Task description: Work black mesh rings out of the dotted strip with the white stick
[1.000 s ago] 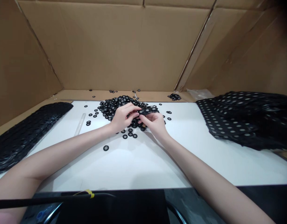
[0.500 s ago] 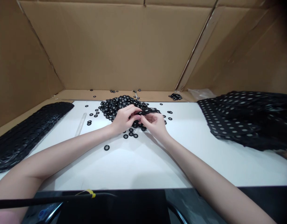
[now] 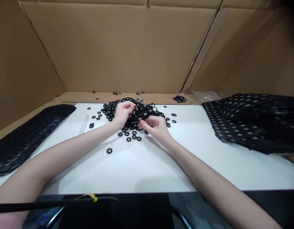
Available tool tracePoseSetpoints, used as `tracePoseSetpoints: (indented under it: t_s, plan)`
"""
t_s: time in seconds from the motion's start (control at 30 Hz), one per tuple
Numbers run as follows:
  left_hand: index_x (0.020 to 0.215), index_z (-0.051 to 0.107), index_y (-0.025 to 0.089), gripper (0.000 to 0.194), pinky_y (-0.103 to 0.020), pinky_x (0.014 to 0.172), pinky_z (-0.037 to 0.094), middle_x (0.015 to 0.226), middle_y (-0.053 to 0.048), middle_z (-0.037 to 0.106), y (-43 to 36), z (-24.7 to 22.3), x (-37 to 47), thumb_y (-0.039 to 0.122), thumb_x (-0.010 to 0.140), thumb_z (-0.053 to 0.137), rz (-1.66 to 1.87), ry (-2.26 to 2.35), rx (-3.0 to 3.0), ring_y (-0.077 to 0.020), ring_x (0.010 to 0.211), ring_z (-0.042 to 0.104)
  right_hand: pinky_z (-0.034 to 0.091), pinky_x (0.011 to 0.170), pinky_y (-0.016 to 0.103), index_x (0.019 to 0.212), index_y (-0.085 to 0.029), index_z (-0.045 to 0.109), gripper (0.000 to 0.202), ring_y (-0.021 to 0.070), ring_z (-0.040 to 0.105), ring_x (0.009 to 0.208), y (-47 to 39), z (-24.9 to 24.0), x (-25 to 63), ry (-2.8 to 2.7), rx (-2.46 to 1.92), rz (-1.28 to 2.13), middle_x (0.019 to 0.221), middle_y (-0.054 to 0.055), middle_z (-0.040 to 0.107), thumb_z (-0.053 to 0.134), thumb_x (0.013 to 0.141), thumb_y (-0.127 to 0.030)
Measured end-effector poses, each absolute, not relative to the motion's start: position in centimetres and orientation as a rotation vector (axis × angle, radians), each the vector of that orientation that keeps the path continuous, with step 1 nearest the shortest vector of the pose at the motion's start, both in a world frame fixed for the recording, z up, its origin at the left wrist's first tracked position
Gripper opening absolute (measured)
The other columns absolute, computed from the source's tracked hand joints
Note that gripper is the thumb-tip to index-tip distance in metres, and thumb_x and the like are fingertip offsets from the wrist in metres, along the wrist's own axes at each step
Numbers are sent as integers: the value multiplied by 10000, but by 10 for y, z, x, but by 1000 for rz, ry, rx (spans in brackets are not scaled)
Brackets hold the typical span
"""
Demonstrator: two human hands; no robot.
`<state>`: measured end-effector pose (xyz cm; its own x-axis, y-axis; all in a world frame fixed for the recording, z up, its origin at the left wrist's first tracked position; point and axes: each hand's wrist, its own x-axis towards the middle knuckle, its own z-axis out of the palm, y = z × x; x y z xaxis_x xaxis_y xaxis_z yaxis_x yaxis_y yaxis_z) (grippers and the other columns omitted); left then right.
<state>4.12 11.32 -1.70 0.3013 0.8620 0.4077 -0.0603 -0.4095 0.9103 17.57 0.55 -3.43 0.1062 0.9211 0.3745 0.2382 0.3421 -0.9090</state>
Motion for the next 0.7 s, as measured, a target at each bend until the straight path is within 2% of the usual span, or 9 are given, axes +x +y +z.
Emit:
tracePoseSetpoints:
  t_s: [0.07, 0.13, 0.2, 0.23, 0.3, 0.33, 0.43, 0.53, 0.7]
  plan:
    - [677, 597, 130, 176, -173, 423, 312, 573, 6, 541, 127, -16, 36, 173, 805, 485, 1319, 775, 1597, -72, 449, 434, 568, 627, 317, 742, -144, 689, 257, 216, 698, 643, 4, -34, 174, -1406, -1156, 735, 698, 88, 725, 648, 745, -398]
    - [732, 637, 133, 146, -189, 492, 388, 644, -10, 595, 137, -14, 29, 179, 805, 520, 1343, 782, 1625, -86, 518, 497, 571, 634, 314, 797, -129, 704, 304, 212, 702, 654, 4, -34, 174, -1398, -1174, 757, 727, 101, 735, 644, 745, -423]
    - [773, 691, 144, 87, -263, 679, 484, 814, -44, 663, 140, -13, 22, 153, 746, 608, 1315, 814, 1805, -142, 722, 600, 570, 633, 307, 822, -120, 706, 337, 203, 700, 649, 5, -34, 175, -1383, -1197, 767, 746, 110, 739, 644, 741, -441]
    - [785, 711, 152, 97, -320, 800, 488, 925, -63, 673, 139, -13, 20, 142, 725, 636, 1305, 834, 1926, -181, 856, 618, 569, 630, 304, 828, -118, 706, 347, 199, 697, 643, 6, -35, 175, -1376, -1206, 771, 751, 113, 741, 644, 739, -448]
    - [818, 733, 163, 113, -407, 978, 415, 1105, -87, 643, 131, -12, 19, 165, 756, 637, 1309, 806, 2145, -237, 1070, 577, 564, 622, 299, 845, -117, 706, 359, 193, 692, 638, 8, -36, 176, -1369, -1213, 788, 761, 115, 743, 645, 736, -454]
    - [849, 735, 166, 131, -418, 1013, 391, 1142, -93, 632, 126, -11, 20, 195, 796, 618, 1305, 723, 2216, -241, 1112, 561, 561, 614, 297, 845, -119, 705, 360, 192, 690, 634, 9, -36, 177, -1369, -1212, 796, 760, 113, 743, 646, 734, -456]
    - [985, 709, 176, 188, -339, 917, 466, 1049, -78, 673, 109, -10, 26, 241, 864, 580, 1142, 321, 2332, -191, 996, 621, 547, 594, 290, 755, -132, 699, 328, 192, 682, 620, 9, -36, 178, -1394, -1225, 793, 711, 96, 735, 650, 734, -456]
    - [965, 704, 163, 161, -268, 761, 499, 906, -61, 693, 99, -12, 32, 166, 856, 585, 1091, 191, 2418, -155, 828, 642, 531, 579, 288, 637, -140, 674, 325, 187, 662, 588, 8, -35, 178, -1427, -1265, 759, 631, 79, 713, 659, 730, -451]
    - [933, 695, 153, 136, -268, 761, 503, 898, -62, 689, 97, -14, 31, 115, 837, 607, 1267, 230, 2438, -152, 830, 636, 521, 558, 278, 787, -142, 694, 304, 176, 651, 610, 9, -32, 181, -1278, -1145, 774, 687, 53, 707, 689, 714, -437]
